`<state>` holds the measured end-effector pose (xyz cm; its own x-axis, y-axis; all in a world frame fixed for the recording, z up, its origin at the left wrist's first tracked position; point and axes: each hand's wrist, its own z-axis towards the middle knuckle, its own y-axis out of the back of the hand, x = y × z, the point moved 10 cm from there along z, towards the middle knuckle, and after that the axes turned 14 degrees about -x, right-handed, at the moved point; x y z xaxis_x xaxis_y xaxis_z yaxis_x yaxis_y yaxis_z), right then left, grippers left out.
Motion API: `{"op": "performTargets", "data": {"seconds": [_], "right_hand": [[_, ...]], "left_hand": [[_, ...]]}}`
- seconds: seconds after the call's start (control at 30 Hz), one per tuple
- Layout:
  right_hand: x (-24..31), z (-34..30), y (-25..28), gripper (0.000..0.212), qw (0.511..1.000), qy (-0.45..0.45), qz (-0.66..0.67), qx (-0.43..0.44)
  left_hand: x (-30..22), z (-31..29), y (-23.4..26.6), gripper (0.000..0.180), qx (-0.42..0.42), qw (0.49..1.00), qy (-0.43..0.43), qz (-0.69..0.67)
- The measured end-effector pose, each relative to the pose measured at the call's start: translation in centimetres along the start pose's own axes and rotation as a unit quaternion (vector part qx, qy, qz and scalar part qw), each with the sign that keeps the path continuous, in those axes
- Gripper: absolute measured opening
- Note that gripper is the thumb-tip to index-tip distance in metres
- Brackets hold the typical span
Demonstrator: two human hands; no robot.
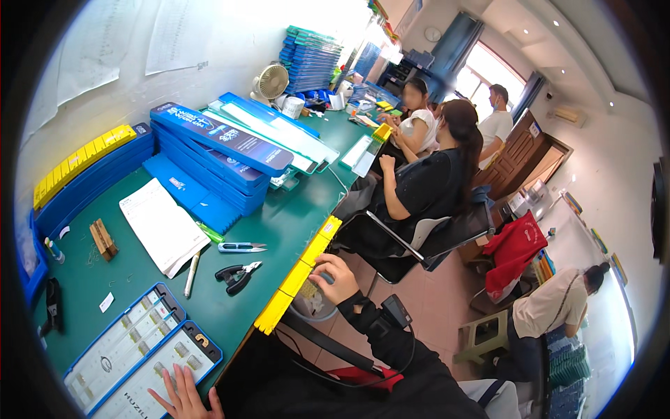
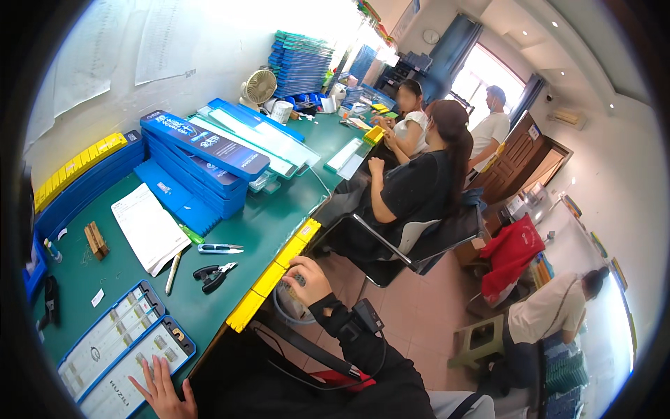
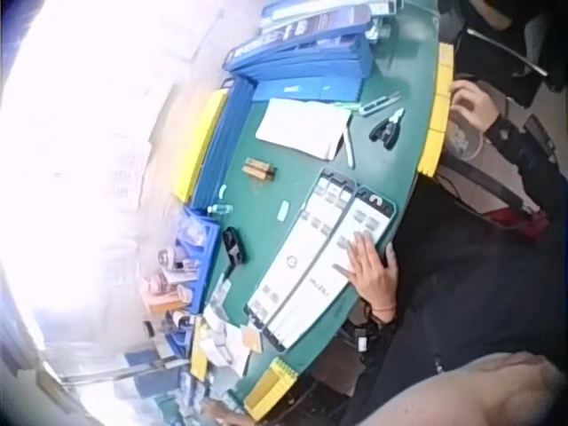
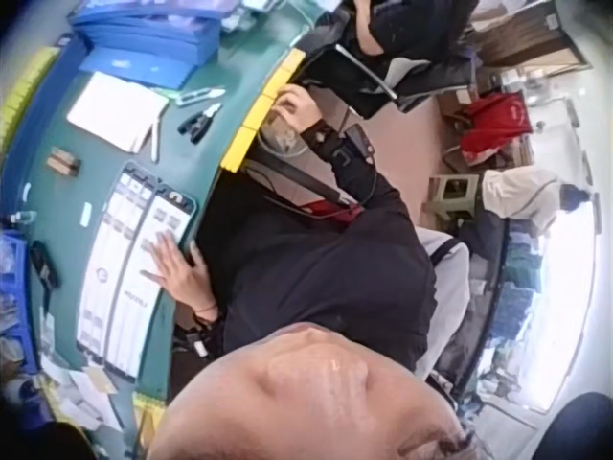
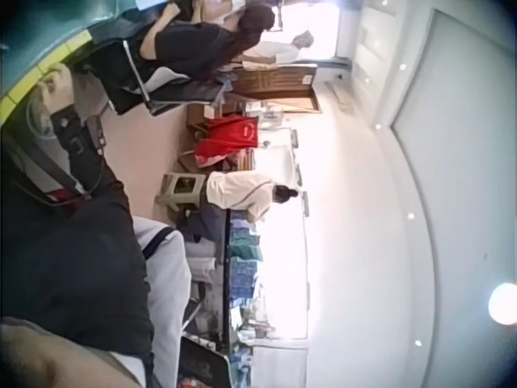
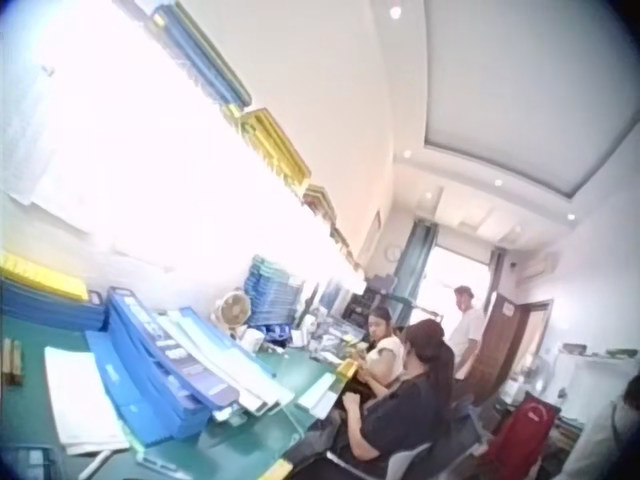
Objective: The recorder is assembling and inspecting LED light strips on a blue tray, using manual adjustment and small components.
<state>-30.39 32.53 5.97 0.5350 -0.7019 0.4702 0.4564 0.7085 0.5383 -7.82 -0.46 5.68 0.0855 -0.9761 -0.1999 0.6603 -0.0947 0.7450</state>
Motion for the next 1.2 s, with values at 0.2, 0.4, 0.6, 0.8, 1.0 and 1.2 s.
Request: {"op": "performTargets", "data": {"seconds": [0.2,0.4,0.6,0.8,1.0,1.2], "right_hand": [[0.1,-0.4,-0.2,0.013,0.997,-0.024,0.035,-0.067],[-4.6,-1.4,-0.3,0.008,0.914,-0.289,0.228,-0.169],[20.6,0.4,-0.3,0.017,0.938,0.016,0.316,0.143],[35.9,-4.0,-1.3,0.009,0.715,0.266,0.562,0.320],[33.3,6.0,-5.1,0.014,0.699,-0.089,0.689,0.168],[34.0,12.3,-13.1,0.008,0.655,-0.148,0.732,0.117]], "left_hand": [[0.1,-0.1,0.1,0.052,-0.001,1.000,-0.006,0.007],[0.3,-0.4,-0.3,0.053,0.011,1.000,-0.006,0.002],[-0.6,1.5,1.6,0.050,0.011,0.984,0.044,-0.171],[-4.5,-0.8,1.1,0.031,0.360,0.747,0.127,-0.544],[-0.4,0.7,5.7,0.033,0.134,0.688,0.219,-0.679],[12.3,-5.4,7.0,0.023,-0.158,0.616,0.484,-0.601]]}}
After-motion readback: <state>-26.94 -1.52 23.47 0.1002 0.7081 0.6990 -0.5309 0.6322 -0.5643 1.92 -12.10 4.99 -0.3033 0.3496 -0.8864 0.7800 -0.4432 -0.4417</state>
